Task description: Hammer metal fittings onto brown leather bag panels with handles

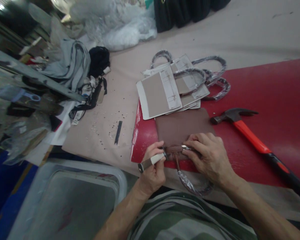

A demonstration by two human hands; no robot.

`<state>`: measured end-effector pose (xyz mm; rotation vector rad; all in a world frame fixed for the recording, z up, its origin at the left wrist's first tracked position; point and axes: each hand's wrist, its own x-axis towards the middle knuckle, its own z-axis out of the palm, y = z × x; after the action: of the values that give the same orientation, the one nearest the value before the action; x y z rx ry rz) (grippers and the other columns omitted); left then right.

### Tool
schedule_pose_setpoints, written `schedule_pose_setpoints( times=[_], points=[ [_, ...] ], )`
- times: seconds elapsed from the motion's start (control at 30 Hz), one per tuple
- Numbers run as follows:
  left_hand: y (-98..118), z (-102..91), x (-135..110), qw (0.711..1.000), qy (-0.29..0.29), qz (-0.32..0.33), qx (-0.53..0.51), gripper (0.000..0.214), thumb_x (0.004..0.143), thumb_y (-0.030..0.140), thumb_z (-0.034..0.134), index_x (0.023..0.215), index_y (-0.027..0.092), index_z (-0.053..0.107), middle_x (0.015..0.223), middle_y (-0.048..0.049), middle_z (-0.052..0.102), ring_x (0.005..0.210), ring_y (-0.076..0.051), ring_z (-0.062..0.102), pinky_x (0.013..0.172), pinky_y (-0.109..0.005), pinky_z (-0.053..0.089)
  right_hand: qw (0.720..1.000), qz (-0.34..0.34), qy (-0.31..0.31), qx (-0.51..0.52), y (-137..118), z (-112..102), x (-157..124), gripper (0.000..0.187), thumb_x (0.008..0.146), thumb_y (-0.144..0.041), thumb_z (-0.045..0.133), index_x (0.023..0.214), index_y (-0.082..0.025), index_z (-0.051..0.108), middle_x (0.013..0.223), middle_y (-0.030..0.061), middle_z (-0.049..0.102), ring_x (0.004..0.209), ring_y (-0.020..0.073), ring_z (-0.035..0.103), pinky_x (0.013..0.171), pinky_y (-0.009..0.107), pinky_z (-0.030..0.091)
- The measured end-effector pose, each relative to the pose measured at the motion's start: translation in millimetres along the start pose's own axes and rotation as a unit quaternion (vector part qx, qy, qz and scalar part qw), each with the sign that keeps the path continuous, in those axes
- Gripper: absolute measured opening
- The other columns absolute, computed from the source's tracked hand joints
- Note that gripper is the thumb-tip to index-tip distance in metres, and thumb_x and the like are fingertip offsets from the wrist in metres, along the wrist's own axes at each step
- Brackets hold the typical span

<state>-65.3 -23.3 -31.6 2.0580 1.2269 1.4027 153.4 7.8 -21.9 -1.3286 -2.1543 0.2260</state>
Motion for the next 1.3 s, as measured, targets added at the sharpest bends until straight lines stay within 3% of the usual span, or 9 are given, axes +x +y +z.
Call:
schedule_pose_setpoints(
  times=[0.2, 0.57, 1.03, 1.3],
  points=[
    [4, 3.6, -13, 0.999, 0.013, -0.036, 0.016, 0.024, 0.098, 0.006, 0.05, 0.119, 0.017, 0.053, 0.124, -0.0153, 0.064, 0.122, -0.025, 0.063, 0.102, -0.046, 0.057, 1.0, -0.015, 0.002, 0.006, 2, 0, 0, 0.013, 0.097, -0.03, 0.062, 0.098, -0.019, 0.07, 0.098, 0.0072, 0.068, 0.084, 0.0239, 0.05, 0.071, 0.037, 0.03],
    [2, 1.6, -3, 0.998, 0.009, -0.057, -0.022, 0.026, 0.095, 0.003, 0.052, 0.118, 0.015, 0.057, 0.123, -0.0155, 0.066, 0.118, -0.024, 0.065, 0.102, -0.045, 0.057, 0.999, -0.025, -0.01, 0.034, 2, -2, 2, 0.013, 0.099, -0.029, 0.059, 0.095, -0.021, 0.069, 0.095, 0.006, 0.069, 0.082, 0.0222, 0.049, 0.07, 0.037, 0.028],
    [-1, 2.4, 15, 0.999, -0.035, -0.019, -0.037, 0.021, 0.097, 0.006, 0.053, 0.115, 0.017, 0.057, 0.116, -0.0139, 0.068, 0.113, -0.022, 0.067, 0.098, -0.042, 0.059, 0.999, -0.012, -0.012, 0.033, 3, -1, 1, 0.015, 0.099, -0.03, 0.058, 0.096, -0.021, 0.069, 0.096, 0.0064, 0.07, 0.083, 0.0232, 0.05, 0.07, 0.037, 0.029],
    [-3, 5.3, 17, 1.0, -0.027, 0.003, -0.002, 0.018, 0.098, 0.01, 0.052, 0.112, 0.018, 0.058, 0.112, -0.0118, 0.07, 0.109, -0.022, 0.069, 0.096, -0.042, 0.059, 0.999, 0.005, -0.018, 0.027, 2, -2, 1, 0.014, 0.098, -0.029, 0.059, 0.095, -0.021, 0.071, 0.097, 0.0066, 0.07, 0.084, 0.0229, 0.052, 0.072, 0.037, 0.03]
  ],
)
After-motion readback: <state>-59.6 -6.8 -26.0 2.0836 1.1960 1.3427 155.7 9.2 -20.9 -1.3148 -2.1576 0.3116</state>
